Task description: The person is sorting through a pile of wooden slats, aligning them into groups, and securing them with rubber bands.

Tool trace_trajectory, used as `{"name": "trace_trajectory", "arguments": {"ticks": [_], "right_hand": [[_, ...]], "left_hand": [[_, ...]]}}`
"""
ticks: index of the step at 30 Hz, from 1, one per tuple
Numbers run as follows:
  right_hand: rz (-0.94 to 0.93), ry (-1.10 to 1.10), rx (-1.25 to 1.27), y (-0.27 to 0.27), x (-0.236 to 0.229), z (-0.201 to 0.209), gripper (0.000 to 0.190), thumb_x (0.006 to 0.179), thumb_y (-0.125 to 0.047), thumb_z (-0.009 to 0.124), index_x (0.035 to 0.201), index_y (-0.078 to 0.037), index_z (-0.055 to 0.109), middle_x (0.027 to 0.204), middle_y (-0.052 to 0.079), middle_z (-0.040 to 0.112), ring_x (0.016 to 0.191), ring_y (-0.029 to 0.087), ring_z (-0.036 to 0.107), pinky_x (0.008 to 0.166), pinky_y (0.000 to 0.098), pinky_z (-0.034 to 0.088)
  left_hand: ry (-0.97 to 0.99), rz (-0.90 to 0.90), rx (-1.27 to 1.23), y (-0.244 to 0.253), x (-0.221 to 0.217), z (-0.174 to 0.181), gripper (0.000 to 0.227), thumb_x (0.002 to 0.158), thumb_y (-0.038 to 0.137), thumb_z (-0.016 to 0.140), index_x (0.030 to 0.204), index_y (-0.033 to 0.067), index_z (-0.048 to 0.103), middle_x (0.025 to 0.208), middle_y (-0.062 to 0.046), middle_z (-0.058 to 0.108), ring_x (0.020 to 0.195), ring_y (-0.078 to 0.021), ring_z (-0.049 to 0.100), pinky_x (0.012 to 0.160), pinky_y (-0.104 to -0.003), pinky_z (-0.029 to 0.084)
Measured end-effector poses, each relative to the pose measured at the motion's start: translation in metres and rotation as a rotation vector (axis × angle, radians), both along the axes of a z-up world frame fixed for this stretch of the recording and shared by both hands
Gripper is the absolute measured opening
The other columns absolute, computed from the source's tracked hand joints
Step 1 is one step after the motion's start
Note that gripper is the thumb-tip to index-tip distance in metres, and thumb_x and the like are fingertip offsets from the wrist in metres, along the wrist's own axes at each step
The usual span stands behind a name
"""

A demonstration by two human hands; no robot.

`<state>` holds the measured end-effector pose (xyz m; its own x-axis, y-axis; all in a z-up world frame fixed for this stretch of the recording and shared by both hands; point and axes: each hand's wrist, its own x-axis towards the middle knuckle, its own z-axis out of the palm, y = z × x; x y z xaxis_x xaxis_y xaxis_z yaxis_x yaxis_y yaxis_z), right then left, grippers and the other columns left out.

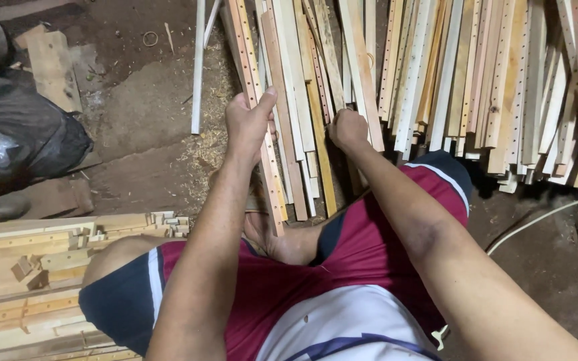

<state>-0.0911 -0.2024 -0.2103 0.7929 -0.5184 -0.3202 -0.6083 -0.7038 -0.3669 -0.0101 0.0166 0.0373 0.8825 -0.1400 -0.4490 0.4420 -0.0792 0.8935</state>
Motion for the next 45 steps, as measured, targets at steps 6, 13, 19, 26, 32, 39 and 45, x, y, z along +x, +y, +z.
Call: {"name": "trace_trajectory", "arguments": {"ticks": [6, 13, 19, 26, 32, 39, 45], "right_hand": [[-0.466, -0.151, 1.111, 0.018, -0.032, 0.163, 0.022, 0.086, -0.015, 0.078, 0.097, 0.000, 0.066, 0.084, 0.004, 0.072, 0.075, 0.012, 0.073, 0.071, 0.0225, 0.064], [-0.343, -0.261, 1.478, 0.050, -0.111, 0.155, 0.011, 0.095, -0.006, 0.069, 0.102, 0.001, 0.065, 0.085, 0.010, 0.073, 0.080, 0.019, 0.076, 0.074, 0.0280, 0.066], [-0.050, -0.134, 1.376, 0.102, -0.135, 0.192, 0.017, 0.083, -0.001, 0.079, 0.098, 0.000, 0.071, 0.076, 0.008, 0.075, 0.066, 0.014, 0.073, 0.063, 0.0258, 0.063], [-0.059, -0.074, 0.713, 0.048, -0.052, 0.126, 0.020, 0.094, -0.033, 0.069, 0.104, -0.017, 0.076, 0.076, 0.006, 0.075, 0.076, 0.021, 0.072, 0.066, 0.0330, 0.058], [0.011, 0.083, 0.158, -0.004, 0.032, -0.010, 0.027, 0.088, -0.042, 0.071, 0.106, -0.024, 0.079, 0.092, 0.008, 0.077, 0.093, 0.033, 0.075, 0.080, 0.0441, 0.061], [-0.321, -0.260, 1.007, 0.007, -0.026, 0.090, 0.016, 0.090, -0.008, 0.075, 0.097, 0.003, 0.066, 0.083, 0.017, 0.072, 0.074, 0.026, 0.076, 0.072, 0.0338, 0.064], [-0.327, -0.290, 1.151, 0.071, -0.114, 0.195, 0.011, 0.093, -0.003, 0.069, 0.103, 0.003, 0.067, 0.079, 0.014, 0.075, 0.071, 0.021, 0.077, 0.049, 0.0210, 0.056]], "left_hand": [[-0.015, -0.011, 0.005, 0.015, 0.024, -0.058, 0.029, 0.090, 0.023, 0.075, 0.096, -0.0003, 0.059, 0.061, -0.006, 0.058, 0.040, -0.0144, 0.058, 0.033, -0.030, 0.053], [0.087, -0.031, -0.109, -0.002, -0.002, -0.033, 0.038, 0.089, 0.025, 0.077, 0.106, -0.0038, 0.057, 0.078, -0.015, 0.065, 0.063, -0.0226, 0.072, 0.060, -0.041, 0.068], [0.133, -0.105, -0.187, 0.013, 0.019, -0.104, 0.071, 0.083, 0.032, 0.092, 0.127, -0.0034, 0.048, 0.111, -0.028, 0.063, 0.094, -0.0394, 0.076, 0.079, -0.050, 0.066], [0.029, 0.032, -0.096, 0.011, 0.008, -0.050, 0.036, 0.081, 0.009, 0.080, 0.104, 0.0002, 0.054, 0.067, -0.015, 0.064, 0.049, -0.0236, 0.070, 0.046, -0.035, 0.064], [-0.058, 0.084, -0.083, 0.007, 0.007, -0.008, 0.033, 0.082, 0.011, 0.079, 0.102, -0.0001, 0.056, 0.063, -0.015, 0.064, 0.044, -0.0213, 0.067, 0.039, -0.032, 0.061], [-0.051, 0.074, -0.093, 0.012, 0.008, -0.013, 0.038, 0.084, 0.015, 0.081, 0.105, -0.0026, 0.055, 0.069, -0.015, 0.065, 0.044, -0.0210, 0.067, 0.038, -0.031, 0.062], [-0.061, 0.000, -0.060, 0.011, 0.024, -0.088, 0.043, 0.086, 0.023, 0.084, 0.105, -0.0024, 0.055, 0.071, -0.013, 0.064, 0.045, -0.0199, 0.067, 0.037, -0.032, 0.060]]}}
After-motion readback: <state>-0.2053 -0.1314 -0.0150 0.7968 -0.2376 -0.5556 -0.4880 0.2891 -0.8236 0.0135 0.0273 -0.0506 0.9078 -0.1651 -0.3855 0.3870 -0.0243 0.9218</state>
